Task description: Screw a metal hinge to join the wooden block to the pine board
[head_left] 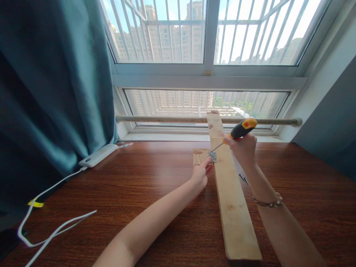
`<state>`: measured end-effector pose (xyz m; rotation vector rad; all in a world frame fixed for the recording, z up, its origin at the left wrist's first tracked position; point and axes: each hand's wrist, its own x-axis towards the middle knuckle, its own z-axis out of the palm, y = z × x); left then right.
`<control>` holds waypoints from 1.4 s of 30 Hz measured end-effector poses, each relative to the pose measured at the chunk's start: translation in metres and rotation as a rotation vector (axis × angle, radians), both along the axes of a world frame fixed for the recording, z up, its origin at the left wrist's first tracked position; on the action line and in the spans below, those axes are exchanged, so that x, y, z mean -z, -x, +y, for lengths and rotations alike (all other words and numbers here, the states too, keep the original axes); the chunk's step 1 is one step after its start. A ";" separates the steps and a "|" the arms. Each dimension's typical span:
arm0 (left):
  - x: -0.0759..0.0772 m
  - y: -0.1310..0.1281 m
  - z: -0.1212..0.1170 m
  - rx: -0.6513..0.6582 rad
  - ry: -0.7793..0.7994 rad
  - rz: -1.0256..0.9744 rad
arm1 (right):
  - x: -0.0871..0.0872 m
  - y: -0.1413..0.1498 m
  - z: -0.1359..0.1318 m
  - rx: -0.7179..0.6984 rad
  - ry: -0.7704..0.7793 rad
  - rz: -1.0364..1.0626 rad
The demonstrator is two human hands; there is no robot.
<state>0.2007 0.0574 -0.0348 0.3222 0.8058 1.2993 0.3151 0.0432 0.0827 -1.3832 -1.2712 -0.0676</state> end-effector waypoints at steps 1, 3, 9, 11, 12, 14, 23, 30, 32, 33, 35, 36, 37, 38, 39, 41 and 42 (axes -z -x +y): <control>0.000 0.000 0.000 0.003 0.000 0.001 | 0.002 0.001 0.001 0.008 -0.021 -0.001; 0.001 0.001 0.001 0.003 -0.003 0.005 | 0.005 0.001 0.002 -0.035 -0.033 0.025; 0.001 0.001 0.001 0.013 -0.015 0.002 | 0.006 -0.005 0.001 -0.092 -0.040 0.092; 0.000 0.002 0.001 0.016 -0.014 0.001 | 0.003 -0.009 0.002 -0.160 -0.044 0.061; 0.000 0.002 0.000 0.017 -0.009 0.004 | 0.001 -0.010 0.001 -0.219 -0.034 0.038; 0.000 0.002 0.000 0.024 0.006 0.012 | -0.003 -0.012 0.000 -0.388 0.006 0.007; -0.001 0.003 0.003 0.105 0.106 0.002 | -0.002 0.000 -0.003 -0.637 0.045 -0.079; 0.001 0.003 0.003 0.117 0.088 0.026 | 0.012 0.008 0.006 -0.127 -0.083 -0.143; 0.001 0.002 0.003 0.106 0.087 0.038 | 0.012 0.008 0.006 -0.146 -0.061 -0.114; 0.001 0.002 0.004 0.098 0.086 0.042 | 0.011 0.007 0.006 -0.191 -0.031 -0.083; 0.002 0.002 0.004 0.080 0.078 0.045 | 0.007 0.004 0.003 -0.342 0.064 0.002; 0.002 0.002 0.004 0.072 0.072 0.045 | 0.003 0.002 0.001 -0.436 0.124 0.051; 0.003 0.002 0.004 0.066 0.067 0.045 | 0.000 -0.001 -0.002 -0.532 0.190 0.100; 0.003 0.002 0.004 0.061 0.062 0.043 | -0.005 -0.003 -0.006 -0.621 0.257 0.144; 0.003 0.002 0.004 0.057 0.058 0.041 | -0.009 -0.004 -0.010 -0.698 0.322 0.183; 0.003 0.002 0.004 0.055 0.055 0.036 | -0.017 -0.007 -0.018 -0.791 0.424 0.240; 0.002 0.003 0.003 0.057 0.053 0.034 | -0.019 -0.008 -0.021 -0.803 0.455 0.253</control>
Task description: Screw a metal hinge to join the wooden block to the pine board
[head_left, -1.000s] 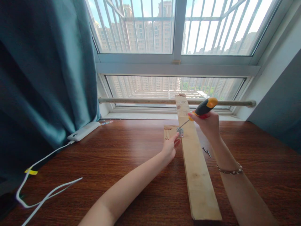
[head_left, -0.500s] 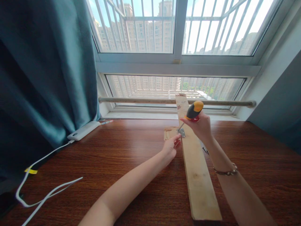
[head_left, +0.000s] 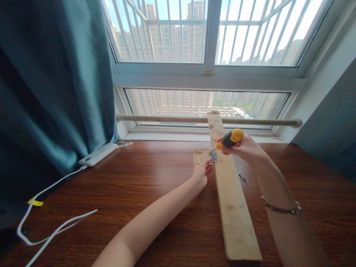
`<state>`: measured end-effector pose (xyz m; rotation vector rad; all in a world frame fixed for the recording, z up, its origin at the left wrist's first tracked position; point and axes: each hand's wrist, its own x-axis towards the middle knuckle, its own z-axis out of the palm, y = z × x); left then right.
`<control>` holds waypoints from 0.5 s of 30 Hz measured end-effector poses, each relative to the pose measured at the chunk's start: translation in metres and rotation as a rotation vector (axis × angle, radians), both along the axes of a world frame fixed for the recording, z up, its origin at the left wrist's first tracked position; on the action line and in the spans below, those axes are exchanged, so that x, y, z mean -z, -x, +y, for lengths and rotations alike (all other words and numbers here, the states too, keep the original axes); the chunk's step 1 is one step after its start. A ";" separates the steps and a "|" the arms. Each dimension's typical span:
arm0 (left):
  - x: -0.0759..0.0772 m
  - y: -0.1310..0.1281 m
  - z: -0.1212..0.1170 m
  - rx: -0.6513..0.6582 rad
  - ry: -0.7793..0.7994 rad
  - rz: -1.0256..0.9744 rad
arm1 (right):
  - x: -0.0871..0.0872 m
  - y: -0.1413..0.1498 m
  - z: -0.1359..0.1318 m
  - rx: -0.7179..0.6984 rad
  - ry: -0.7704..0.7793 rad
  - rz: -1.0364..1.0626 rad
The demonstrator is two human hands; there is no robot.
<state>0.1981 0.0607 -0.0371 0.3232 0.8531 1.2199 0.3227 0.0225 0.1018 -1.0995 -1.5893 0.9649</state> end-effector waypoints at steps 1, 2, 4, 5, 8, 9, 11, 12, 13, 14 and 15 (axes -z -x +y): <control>-0.001 0.000 -0.001 0.003 -0.005 0.001 | -0.002 0.000 -0.002 0.001 0.014 -0.005; -0.002 0.000 -0.001 0.008 -0.010 0.005 | -0.002 0.000 -0.004 0.015 0.010 -0.013; -0.003 0.000 -0.003 0.018 -0.018 0.016 | 0.000 0.002 -0.003 0.054 -0.028 -0.050; -0.003 0.000 -0.003 0.021 -0.017 0.021 | 0.001 0.003 -0.002 0.085 -0.058 -0.083; -0.003 0.000 -0.003 0.020 0.001 0.028 | 0.006 0.006 0.003 0.297 -0.201 -0.269; -0.003 0.000 -0.002 0.021 0.003 0.026 | 0.007 0.007 0.005 0.396 -0.260 -0.334; -0.002 0.001 -0.002 0.025 -0.001 0.022 | 0.009 0.007 0.008 0.576 -0.365 -0.403; -0.002 0.001 -0.002 0.031 -0.006 0.020 | 0.009 0.007 0.008 0.637 -0.396 -0.408; -0.002 0.001 -0.002 0.036 -0.008 0.021 | 0.010 0.006 0.009 0.681 -0.413 -0.399; -0.003 0.001 -0.002 0.041 -0.007 0.024 | 0.011 0.006 0.010 0.715 -0.418 -0.384; -0.004 0.002 -0.002 0.045 -0.006 0.028 | 0.012 0.005 0.011 0.739 -0.418 -0.369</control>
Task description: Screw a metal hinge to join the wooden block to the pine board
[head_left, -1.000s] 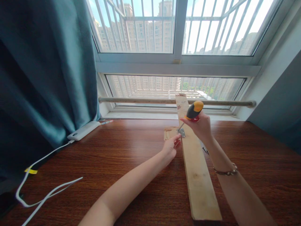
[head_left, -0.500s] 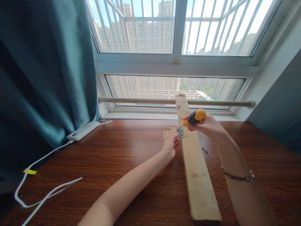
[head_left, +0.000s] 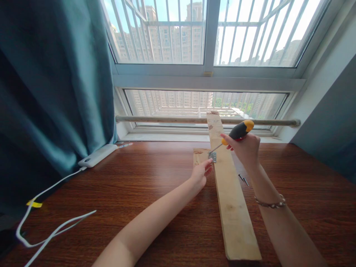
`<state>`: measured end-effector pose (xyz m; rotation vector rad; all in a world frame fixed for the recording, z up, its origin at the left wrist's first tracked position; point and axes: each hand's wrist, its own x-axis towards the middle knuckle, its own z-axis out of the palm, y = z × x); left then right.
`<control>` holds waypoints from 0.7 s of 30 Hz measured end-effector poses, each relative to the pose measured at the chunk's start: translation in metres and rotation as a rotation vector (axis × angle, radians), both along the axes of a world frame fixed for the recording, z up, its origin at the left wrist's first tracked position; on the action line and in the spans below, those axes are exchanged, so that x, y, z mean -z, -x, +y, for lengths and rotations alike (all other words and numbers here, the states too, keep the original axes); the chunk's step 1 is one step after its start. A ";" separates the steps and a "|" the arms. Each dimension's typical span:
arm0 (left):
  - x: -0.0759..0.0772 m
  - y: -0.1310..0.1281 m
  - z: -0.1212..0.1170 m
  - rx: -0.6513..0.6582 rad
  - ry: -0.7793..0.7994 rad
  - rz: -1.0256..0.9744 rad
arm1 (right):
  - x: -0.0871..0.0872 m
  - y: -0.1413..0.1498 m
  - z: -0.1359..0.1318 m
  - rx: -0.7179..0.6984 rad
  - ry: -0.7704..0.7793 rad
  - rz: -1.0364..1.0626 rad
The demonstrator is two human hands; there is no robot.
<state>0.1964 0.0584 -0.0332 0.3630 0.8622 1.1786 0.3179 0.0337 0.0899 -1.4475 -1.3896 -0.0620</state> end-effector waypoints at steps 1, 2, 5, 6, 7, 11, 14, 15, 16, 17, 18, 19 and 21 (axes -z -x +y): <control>-0.001 0.000 0.000 0.004 0.002 0.004 | 0.001 -0.001 0.001 0.012 -0.007 0.018; -0.002 0.000 -0.001 0.006 0.004 0.008 | 0.002 -0.002 0.002 0.018 -0.013 0.038; -0.004 0.001 -0.001 0.002 0.010 0.019 | 0.005 -0.005 0.005 -0.003 -0.039 0.054; -0.004 0.001 -0.001 0.001 0.014 0.020 | 0.005 -0.006 0.006 -0.027 -0.047 0.027; -0.004 0.001 -0.001 0.001 0.019 0.020 | 0.005 -0.007 0.006 -0.064 -0.052 -0.007; -0.001 0.001 0.002 0.004 0.022 0.007 | 0.001 -0.009 0.004 -0.377 -0.026 -0.070; 0.001 0.001 0.003 0.001 0.017 0.002 | -0.003 -0.009 0.000 -0.574 -0.030 -0.028; 0.001 0.001 0.003 0.000 0.017 0.004 | -0.004 -0.008 -0.002 -0.594 -0.040 -0.005; 0.001 0.001 0.003 0.000 0.017 0.006 | -0.005 -0.008 -0.003 -0.600 -0.051 0.023; 0.001 0.001 0.003 0.000 0.018 0.007 | -0.006 -0.007 -0.005 -0.593 -0.071 0.061; 0.001 0.001 0.002 0.002 0.017 0.004 | -0.008 -0.006 -0.007 -0.579 -0.096 0.103; 0.001 0.002 0.002 0.004 0.016 -0.001 | -0.010 -0.006 -0.009 -0.560 -0.130 0.154; 0.002 0.002 0.002 0.010 0.015 -0.016 | -0.016 -0.006 -0.012 -0.522 -0.225 0.305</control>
